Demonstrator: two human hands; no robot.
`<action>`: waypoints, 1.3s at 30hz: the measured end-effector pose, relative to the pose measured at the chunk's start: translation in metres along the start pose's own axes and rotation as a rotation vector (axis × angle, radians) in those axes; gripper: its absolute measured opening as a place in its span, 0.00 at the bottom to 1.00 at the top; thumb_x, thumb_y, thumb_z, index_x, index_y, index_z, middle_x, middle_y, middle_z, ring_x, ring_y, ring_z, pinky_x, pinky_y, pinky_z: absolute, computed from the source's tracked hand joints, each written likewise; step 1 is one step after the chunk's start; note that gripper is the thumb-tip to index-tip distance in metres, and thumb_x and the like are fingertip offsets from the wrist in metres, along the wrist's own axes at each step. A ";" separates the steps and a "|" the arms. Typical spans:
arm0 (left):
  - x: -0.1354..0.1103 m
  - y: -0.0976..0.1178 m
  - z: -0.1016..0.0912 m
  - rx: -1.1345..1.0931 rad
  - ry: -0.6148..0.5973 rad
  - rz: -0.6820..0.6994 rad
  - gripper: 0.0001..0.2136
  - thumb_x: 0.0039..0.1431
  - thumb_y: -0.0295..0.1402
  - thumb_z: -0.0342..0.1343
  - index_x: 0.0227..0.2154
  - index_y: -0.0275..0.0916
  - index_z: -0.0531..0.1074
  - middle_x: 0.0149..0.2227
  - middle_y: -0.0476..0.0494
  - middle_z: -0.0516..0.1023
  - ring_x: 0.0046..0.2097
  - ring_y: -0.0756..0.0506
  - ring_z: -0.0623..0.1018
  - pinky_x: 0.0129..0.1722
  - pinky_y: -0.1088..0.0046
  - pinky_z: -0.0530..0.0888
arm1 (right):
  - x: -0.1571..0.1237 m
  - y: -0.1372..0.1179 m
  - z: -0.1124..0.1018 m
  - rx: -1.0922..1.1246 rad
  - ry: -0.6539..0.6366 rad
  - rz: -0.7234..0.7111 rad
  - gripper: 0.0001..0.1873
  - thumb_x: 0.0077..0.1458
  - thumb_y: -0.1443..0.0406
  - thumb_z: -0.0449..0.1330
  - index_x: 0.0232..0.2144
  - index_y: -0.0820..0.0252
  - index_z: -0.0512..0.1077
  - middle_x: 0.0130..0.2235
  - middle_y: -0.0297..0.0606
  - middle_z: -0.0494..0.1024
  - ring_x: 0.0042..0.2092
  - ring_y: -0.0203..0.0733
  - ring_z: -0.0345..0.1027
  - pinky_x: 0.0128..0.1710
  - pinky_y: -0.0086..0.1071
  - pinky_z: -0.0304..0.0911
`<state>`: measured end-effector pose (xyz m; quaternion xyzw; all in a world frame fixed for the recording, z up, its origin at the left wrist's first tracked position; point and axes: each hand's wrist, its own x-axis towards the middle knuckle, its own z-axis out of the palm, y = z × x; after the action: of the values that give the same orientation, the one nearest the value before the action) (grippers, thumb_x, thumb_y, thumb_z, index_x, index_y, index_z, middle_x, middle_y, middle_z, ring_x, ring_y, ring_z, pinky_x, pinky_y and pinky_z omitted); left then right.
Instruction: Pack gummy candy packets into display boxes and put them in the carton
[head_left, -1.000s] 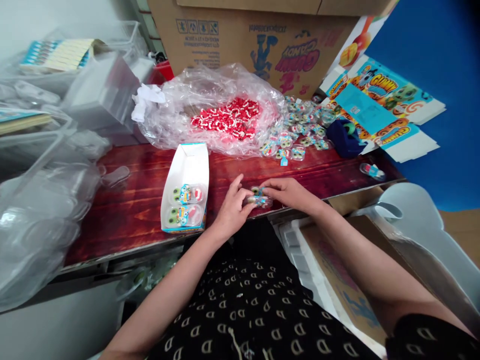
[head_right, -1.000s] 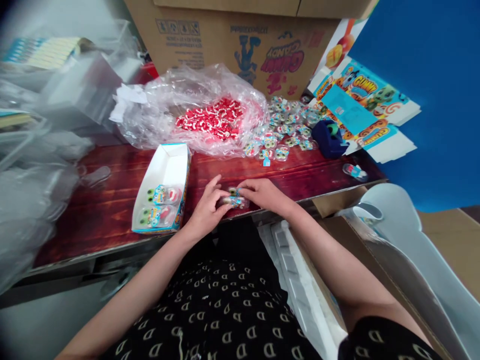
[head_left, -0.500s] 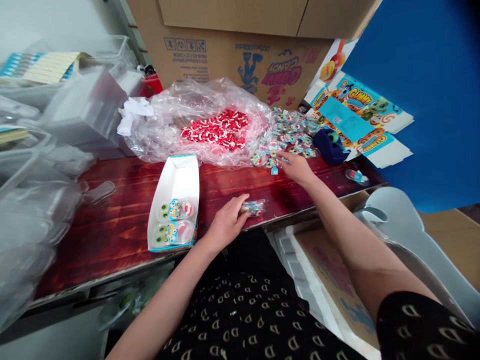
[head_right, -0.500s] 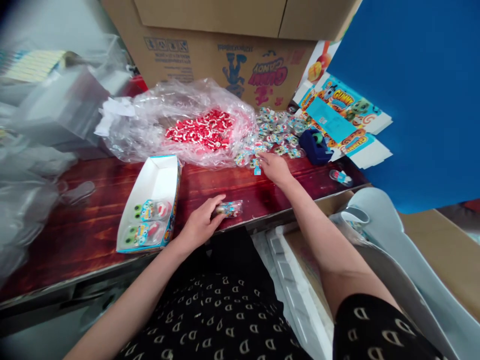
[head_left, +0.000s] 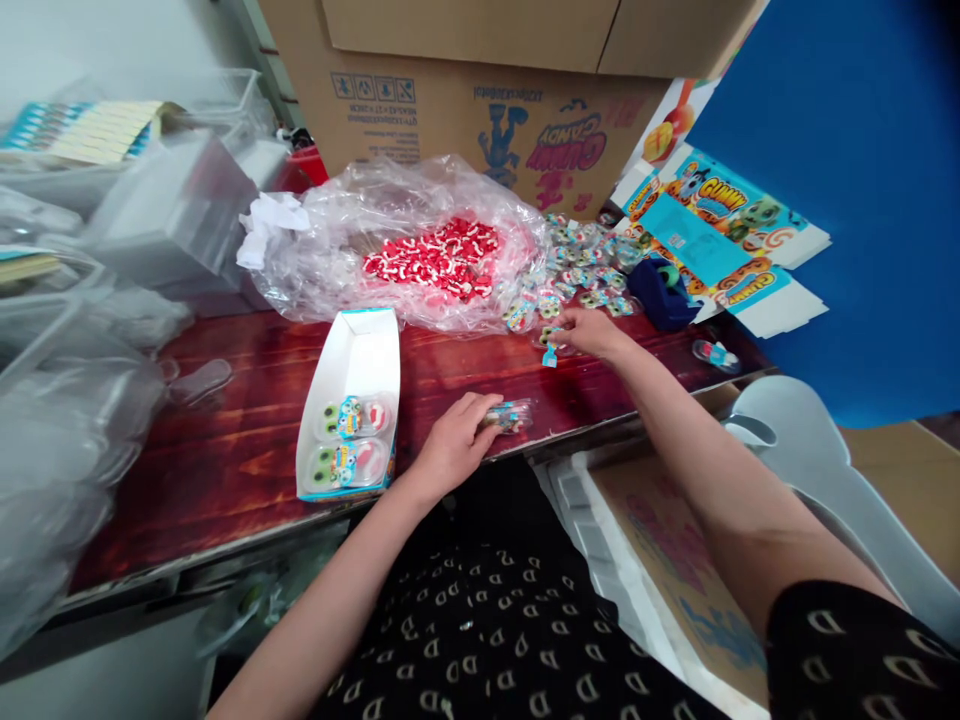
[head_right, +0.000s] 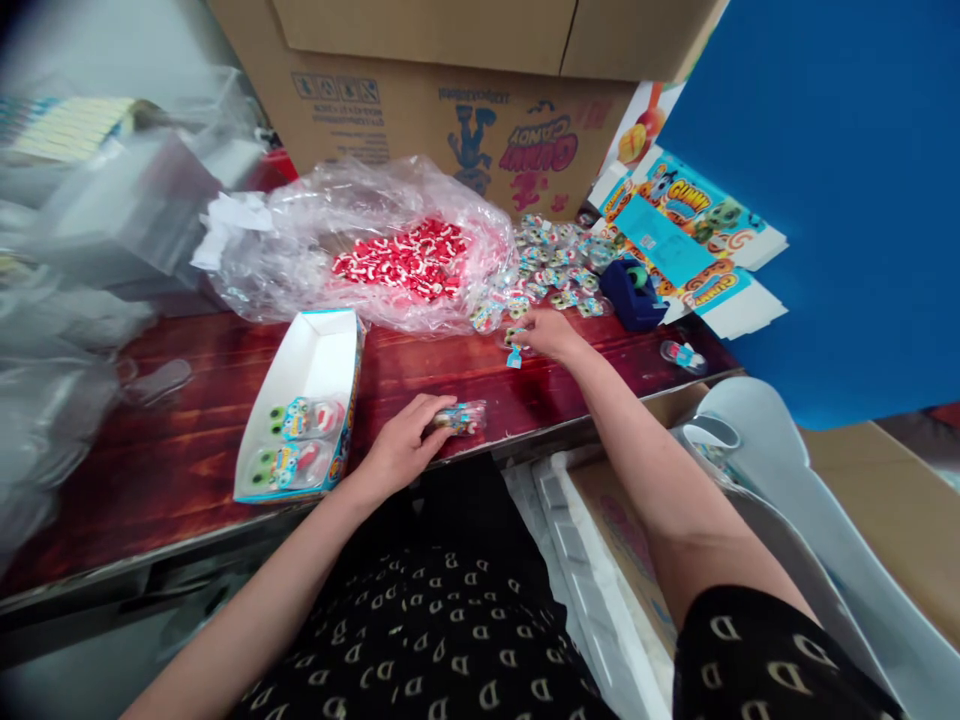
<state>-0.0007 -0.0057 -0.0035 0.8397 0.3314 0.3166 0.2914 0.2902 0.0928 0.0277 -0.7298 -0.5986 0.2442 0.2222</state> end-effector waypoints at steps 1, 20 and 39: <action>0.000 0.000 0.000 -0.006 -0.006 -0.001 0.15 0.64 0.27 0.52 0.53 0.40 0.66 0.48 0.42 0.74 0.51 0.45 0.75 0.52 0.64 0.74 | -0.007 -0.002 -0.001 0.140 -0.026 0.026 0.09 0.43 0.63 0.70 0.27 0.60 0.75 0.26 0.34 0.78 0.30 0.40 0.72 0.31 0.31 0.64; 0.002 -0.007 0.004 -0.055 0.012 0.077 0.14 0.63 0.28 0.53 0.51 0.38 0.69 0.56 0.36 0.72 0.60 0.42 0.72 0.60 0.57 0.70 | -0.095 -0.051 0.043 0.784 -0.271 -0.175 0.16 0.44 0.56 0.71 0.32 0.57 0.73 0.34 0.33 0.81 0.35 0.37 0.73 0.40 0.34 0.66; 0.000 -0.007 0.004 -0.027 -0.017 0.051 0.17 0.60 0.24 0.55 0.52 0.41 0.70 0.73 0.38 0.41 0.70 0.37 0.57 0.64 0.53 0.65 | -0.078 -0.039 0.043 0.948 -0.585 -0.166 0.14 0.43 0.61 0.74 0.32 0.56 0.75 0.36 0.32 0.80 0.39 0.37 0.72 0.47 0.37 0.65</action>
<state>-0.0008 -0.0030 -0.0105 0.8465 0.3030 0.3212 0.2974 0.2205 0.0246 0.0249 -0.4026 -0.5156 0.6602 0.3690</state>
